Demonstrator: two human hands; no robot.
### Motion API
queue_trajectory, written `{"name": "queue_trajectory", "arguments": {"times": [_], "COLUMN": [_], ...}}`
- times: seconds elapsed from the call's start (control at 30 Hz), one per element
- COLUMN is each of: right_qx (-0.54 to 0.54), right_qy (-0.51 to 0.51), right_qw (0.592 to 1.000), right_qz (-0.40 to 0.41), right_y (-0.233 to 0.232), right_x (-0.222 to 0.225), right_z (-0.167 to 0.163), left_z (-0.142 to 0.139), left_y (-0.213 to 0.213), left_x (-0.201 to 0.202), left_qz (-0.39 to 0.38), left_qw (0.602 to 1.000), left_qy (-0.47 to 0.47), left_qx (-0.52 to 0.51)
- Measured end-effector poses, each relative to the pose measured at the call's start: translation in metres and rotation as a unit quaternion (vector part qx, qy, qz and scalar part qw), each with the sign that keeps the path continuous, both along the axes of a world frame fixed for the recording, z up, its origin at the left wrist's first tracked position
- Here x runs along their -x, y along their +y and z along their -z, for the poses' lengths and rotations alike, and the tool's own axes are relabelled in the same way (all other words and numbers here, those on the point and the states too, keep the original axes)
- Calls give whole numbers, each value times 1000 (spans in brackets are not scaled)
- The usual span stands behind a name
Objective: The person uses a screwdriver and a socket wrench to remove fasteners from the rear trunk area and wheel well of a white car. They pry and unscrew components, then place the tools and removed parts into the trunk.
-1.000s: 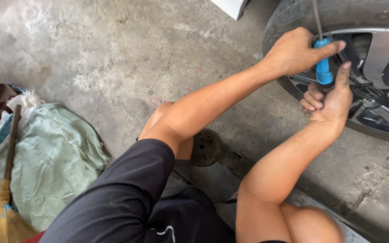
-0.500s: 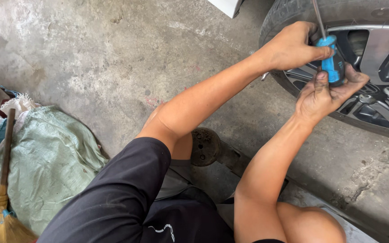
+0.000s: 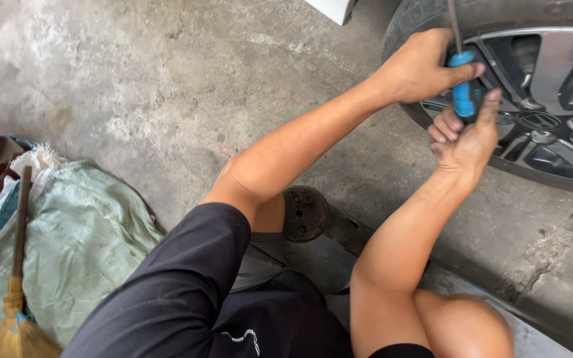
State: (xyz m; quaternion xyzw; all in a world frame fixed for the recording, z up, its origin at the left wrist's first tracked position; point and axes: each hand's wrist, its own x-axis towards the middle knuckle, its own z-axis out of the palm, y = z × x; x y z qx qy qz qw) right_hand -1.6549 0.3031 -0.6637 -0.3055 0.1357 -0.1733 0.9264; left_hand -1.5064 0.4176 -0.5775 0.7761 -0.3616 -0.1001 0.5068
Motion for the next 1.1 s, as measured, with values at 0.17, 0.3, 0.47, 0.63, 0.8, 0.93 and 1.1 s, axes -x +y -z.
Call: {"name": "queue_trajectory", "arguments": {"times": [0.17, 0.3, 0.47, 0.63, 0.8, 0.93, 1.1], "right_qx": [149, 187, 106, -10, 25, 130, 308], "right_qy": [-121, -161, -99, 38, 26, -58, -102], "right_qw": [979, 956, 986, 999, 999, 989, 920], "right_qz": [65, 159, 85, -36, 1, 44, 218], "right_y": [-6, -13, -9, -7, 0, 5, -5], "right_x": [-2, 2, 8, 12, 12, 9, -2], "right_z": [18, 20, 0, -35, -44, -25, -4], "left_z": [-5, -4, -8, -6, 2, 4, 4], "left_y": [-6, -12, -11, -4, -7, -9, -14], "left_x": [-1, 9, 13, 14, 11, 5, 11], "left_qz": [-9, 23, -4, -39, -17, -29, -4], "left_qw": [999, 998, 1000, 998, 1000, 999, 1000], "left_qy": [-4, 41, -15, -5, -11, -28, -6], "left_qx": [-35, -46, 18, -38, 21, -21, -15]}}
